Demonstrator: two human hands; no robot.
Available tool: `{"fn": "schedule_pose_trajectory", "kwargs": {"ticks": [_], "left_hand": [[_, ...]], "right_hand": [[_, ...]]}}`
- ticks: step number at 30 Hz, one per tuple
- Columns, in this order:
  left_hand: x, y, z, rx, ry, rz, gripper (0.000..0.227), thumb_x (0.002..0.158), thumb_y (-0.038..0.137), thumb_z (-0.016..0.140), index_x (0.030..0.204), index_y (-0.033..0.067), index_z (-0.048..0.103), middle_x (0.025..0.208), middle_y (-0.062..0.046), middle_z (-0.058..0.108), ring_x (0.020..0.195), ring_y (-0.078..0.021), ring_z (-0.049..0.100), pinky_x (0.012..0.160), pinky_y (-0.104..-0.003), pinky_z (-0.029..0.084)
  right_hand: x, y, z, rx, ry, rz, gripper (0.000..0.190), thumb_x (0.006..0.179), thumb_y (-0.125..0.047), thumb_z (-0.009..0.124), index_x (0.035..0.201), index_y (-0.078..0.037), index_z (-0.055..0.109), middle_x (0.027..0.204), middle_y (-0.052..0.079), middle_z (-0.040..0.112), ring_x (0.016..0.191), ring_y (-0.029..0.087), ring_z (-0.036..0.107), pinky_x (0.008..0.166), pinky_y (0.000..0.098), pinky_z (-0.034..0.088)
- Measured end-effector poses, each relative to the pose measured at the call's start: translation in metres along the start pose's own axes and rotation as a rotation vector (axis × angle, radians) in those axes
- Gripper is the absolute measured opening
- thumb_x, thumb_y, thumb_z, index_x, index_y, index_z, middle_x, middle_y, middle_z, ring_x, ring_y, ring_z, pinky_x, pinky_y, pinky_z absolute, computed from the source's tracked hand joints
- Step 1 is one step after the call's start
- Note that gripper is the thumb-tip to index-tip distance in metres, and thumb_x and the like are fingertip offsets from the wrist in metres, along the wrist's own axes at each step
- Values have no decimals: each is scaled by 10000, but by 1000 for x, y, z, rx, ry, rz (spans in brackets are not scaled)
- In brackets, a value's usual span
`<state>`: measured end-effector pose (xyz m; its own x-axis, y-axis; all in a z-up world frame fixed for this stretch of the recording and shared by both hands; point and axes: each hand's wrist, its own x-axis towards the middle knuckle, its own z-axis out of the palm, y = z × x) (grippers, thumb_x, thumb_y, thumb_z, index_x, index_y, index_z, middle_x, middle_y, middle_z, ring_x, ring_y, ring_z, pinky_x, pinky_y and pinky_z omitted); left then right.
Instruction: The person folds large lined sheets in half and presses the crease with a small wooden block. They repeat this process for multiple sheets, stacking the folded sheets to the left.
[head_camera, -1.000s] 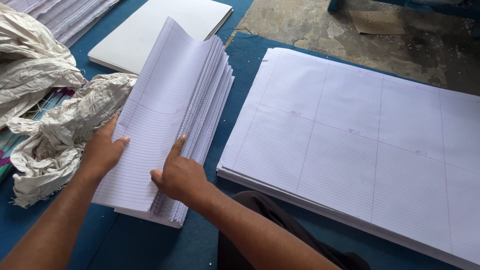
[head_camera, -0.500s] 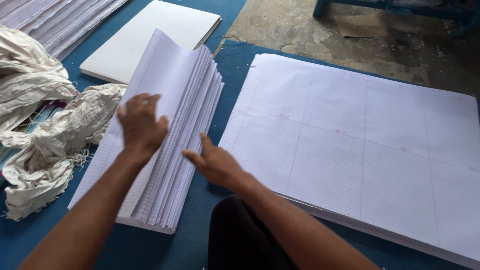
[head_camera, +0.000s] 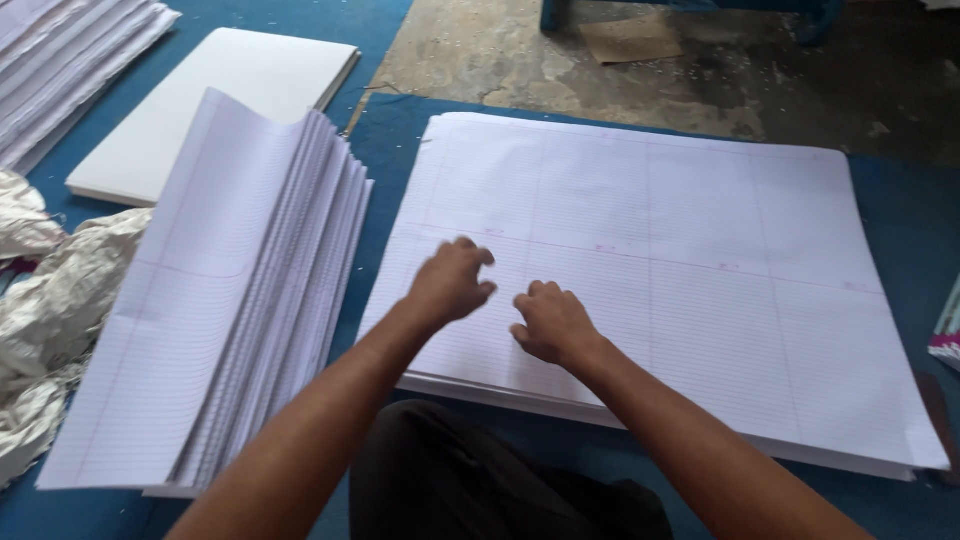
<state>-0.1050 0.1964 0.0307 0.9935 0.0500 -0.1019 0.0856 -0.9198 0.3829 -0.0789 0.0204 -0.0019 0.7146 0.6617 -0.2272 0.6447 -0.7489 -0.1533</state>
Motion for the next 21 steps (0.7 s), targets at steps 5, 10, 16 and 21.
{"fn": "schedule_pose_trajectory", "kwargs": {"ticks": [5,10,16,21], "left_hand": [[16,41,59,17,-260,-36,482,872,352,764,1288,140,649,1372,-143,566,1273,-306,536,1028,-483,516],[18,73,107,117,-225,25,428,864,269,739,1258,118,665,1305,-174,577,1213,-319,539,959,-453,538],[30,128,128,81,-146,52,477,846,340,775,1257,132,652,1313,-185,552,1219,-327,512,946,-512,499],[35,179,143,58,-135,157,502,830,337,795,1269,140,654,1334,-184,551,1298,-359,466,1010,-578,449]], "right_hand": [[-32,55,10,-128,-81,88,334,930,-309,666,1141,-50,666,1138,151,632,1070,274,602,923,429,530],[-61,107,22,-64,24,92,503,902,-349,689,1315,-73,604,1228,151,602,1144,285,573,936,428,527],[-97,169,22,-90,36,184,554,892,-390,693,1358,-113,578,1377,149,538,1246,286,520,1014,429,495],[-123,210,14,-90,-13,275,584,917,-406,660,1412,-125,526,1428,154,505,1304,283,494,1062,430,483]]}}
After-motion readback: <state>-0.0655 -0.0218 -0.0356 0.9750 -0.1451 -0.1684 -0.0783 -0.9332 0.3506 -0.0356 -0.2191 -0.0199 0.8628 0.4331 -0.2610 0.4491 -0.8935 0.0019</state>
